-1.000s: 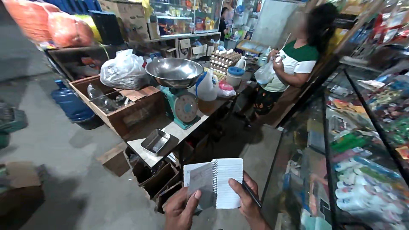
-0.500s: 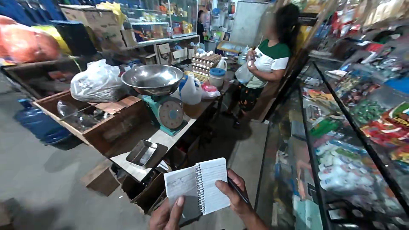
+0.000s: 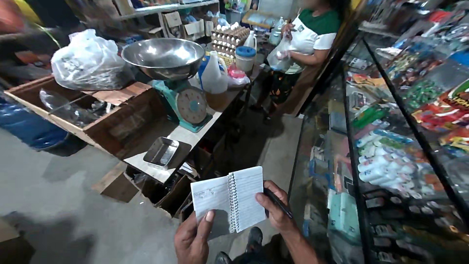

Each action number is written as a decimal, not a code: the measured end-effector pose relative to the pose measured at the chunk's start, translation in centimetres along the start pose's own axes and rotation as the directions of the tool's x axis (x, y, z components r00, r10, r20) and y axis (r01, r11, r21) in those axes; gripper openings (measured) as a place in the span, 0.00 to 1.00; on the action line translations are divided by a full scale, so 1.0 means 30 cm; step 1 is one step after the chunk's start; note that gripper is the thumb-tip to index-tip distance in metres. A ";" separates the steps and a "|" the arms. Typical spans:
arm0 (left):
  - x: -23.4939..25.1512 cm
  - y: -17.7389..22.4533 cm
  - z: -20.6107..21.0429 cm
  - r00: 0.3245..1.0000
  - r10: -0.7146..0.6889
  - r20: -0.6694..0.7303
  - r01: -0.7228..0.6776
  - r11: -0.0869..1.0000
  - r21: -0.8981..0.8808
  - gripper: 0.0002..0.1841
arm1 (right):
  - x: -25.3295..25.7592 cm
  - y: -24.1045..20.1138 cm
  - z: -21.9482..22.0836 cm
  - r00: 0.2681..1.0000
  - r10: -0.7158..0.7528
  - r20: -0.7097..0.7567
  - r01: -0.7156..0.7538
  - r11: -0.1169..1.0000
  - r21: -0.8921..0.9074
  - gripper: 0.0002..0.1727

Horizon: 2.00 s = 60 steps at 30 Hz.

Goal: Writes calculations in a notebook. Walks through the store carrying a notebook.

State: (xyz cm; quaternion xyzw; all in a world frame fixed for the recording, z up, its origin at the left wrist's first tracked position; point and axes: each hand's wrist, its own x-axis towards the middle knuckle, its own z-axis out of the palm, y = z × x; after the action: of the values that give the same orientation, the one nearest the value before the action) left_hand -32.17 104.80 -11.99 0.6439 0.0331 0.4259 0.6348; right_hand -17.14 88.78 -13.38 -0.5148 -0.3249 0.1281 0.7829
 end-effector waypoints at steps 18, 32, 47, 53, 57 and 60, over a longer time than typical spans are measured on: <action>-0.002 0.065 -0.015 0.995 0.099 -0.008 -0.099 0.995 0.020 0.10 | 0.070 0.022 0.024 0.989 0.127 0.080 -0.133 0.988 0.084 0.20; 0.014 0.084 0.056 0.993 0.116 0.013 -0.116 0.991 0.061 0.12 | 0.186 -0.016 -0.062 0.974 0.226 0.001 -0.224 0.965 -0.133 0.18; -0.034 0.140 -0.002 0.980 0.199 -0.004 -0.199 0.979 0.053 0.11 | 0.376 -0.033 -0.090 0.963 0.263 0.064 -0.240 0.938 -0.250 0.23; -0.048 0.140 -0.042 0.982 0.185 -0.025 -0.183 0.981 0.063 0.11 | 0.068 0.036 0.169 0.884 0.411 0.224 -0.458 0.860 0.228 0.26; -0.070 0.123 -0.093 0.986 0.148 -0.075 -0.146 0.989 0.037 0.13 | 0.042 0.039 0.157 0.955 0.237 0.180 -0.266 0.951 0.157 0.19; -0.076 0.117 -0.123 0.986 0.133 -0.101 -0.131 0.991 0.025 0.14 | 0.049 -0.029 0.163 0.970 0.211 0.123 -0.224 0.969 0.106 0.21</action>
State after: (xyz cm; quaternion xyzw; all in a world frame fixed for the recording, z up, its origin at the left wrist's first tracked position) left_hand -37.55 105.71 -10.81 0.6279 0.0267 0.4992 0.5965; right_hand -19.28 92.72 -10.79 -0.4918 -0.3011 0.2608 0.7742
